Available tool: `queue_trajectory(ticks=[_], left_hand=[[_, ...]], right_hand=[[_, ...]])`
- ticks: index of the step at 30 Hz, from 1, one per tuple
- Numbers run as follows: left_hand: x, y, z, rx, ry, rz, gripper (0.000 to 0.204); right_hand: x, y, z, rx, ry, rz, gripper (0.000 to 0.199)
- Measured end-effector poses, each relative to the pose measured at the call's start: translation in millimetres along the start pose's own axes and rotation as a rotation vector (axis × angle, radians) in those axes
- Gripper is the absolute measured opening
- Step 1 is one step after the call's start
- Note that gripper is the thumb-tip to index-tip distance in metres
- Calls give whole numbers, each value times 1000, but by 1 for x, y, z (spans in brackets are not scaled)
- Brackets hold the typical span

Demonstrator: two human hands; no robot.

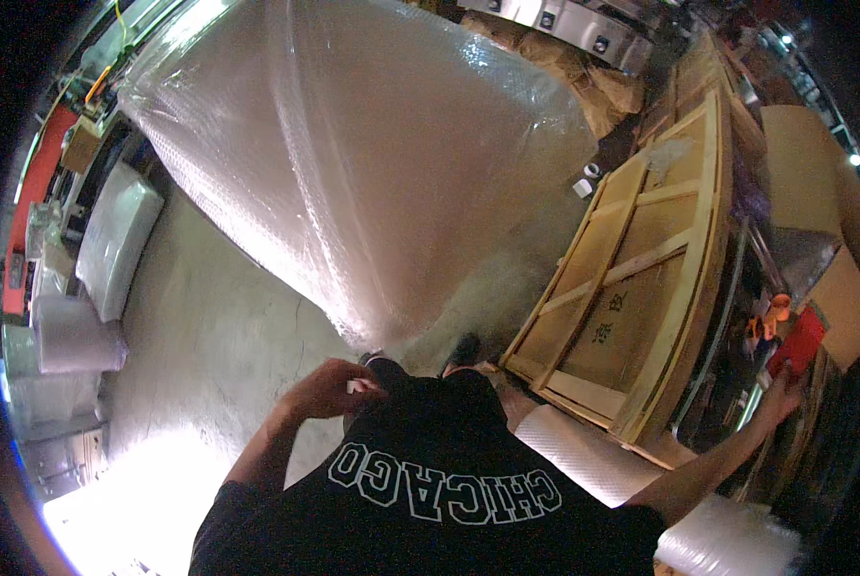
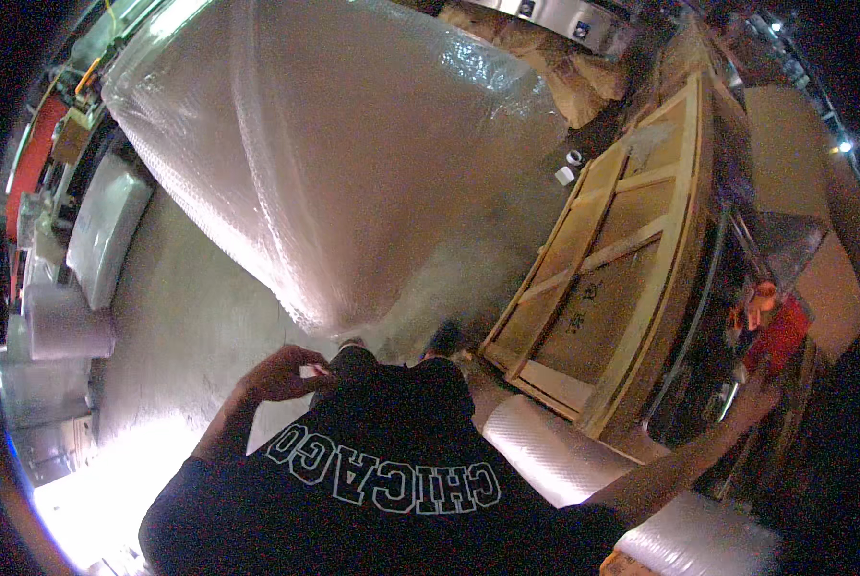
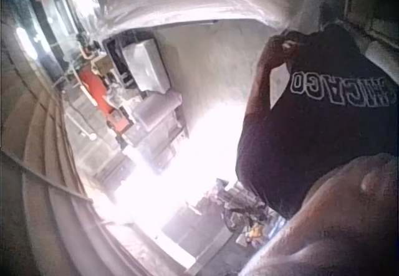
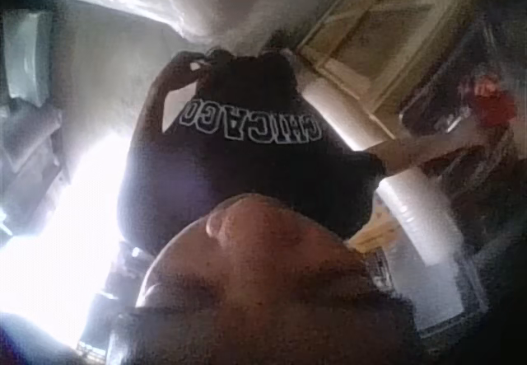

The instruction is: The person wraps a large rectangular object with bubble wrap and secures it with packing tape. They repeatedly pull tape from a dispenser, apply it to the bubble wrap, and smooth the surface to ensure the package is fully covered and sealed.

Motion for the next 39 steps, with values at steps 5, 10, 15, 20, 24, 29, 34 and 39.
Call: queue_trajectory(ticks=[5, 10, 15, 20, 24, 29, 34, 39], left_hand=[[36, 70, 55, -812, -208, 381, 61], [43, 58, 93, -960, -336, 482, 58], [-7, -36, 91, -804, -387, 54, 49], [-35, -53, 66, -627, -374, 209, 53], [-20, -11, 0, -451, -490, 274, 57], [-34, -7, -9, -122, -393, 14, 48], [-30, -12, -11, -2, -301, 142, 33], [-29, 6, -12, 164, -266, 281, 29]], right_hand=[[-255, -190, -55, 930, 68, 294, 52], [-512, -350, -38, 774, -446, 650, 57], [-623, -400, -81, 821, -560, 885, 56], [-641, -444, -102, 451, -490, 227, 95], [-661, -449, -115, 545, -377, 223, 105], [-661, -479, -115, 506, -558, 43, 106], [-679, -476, -107, 575, -523, 4, 104], [-657, -488, -121, 635, -410, 20, 97]])
Point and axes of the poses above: each hand's wrist, its own x-axis towards the middle knuckle, its own z-axis out of the palm, y = z × x, the point moved 6 cm from there along x, towards the middle knuckle, and after that the axes turned 11 degrees about y, right-handed, at the moved point
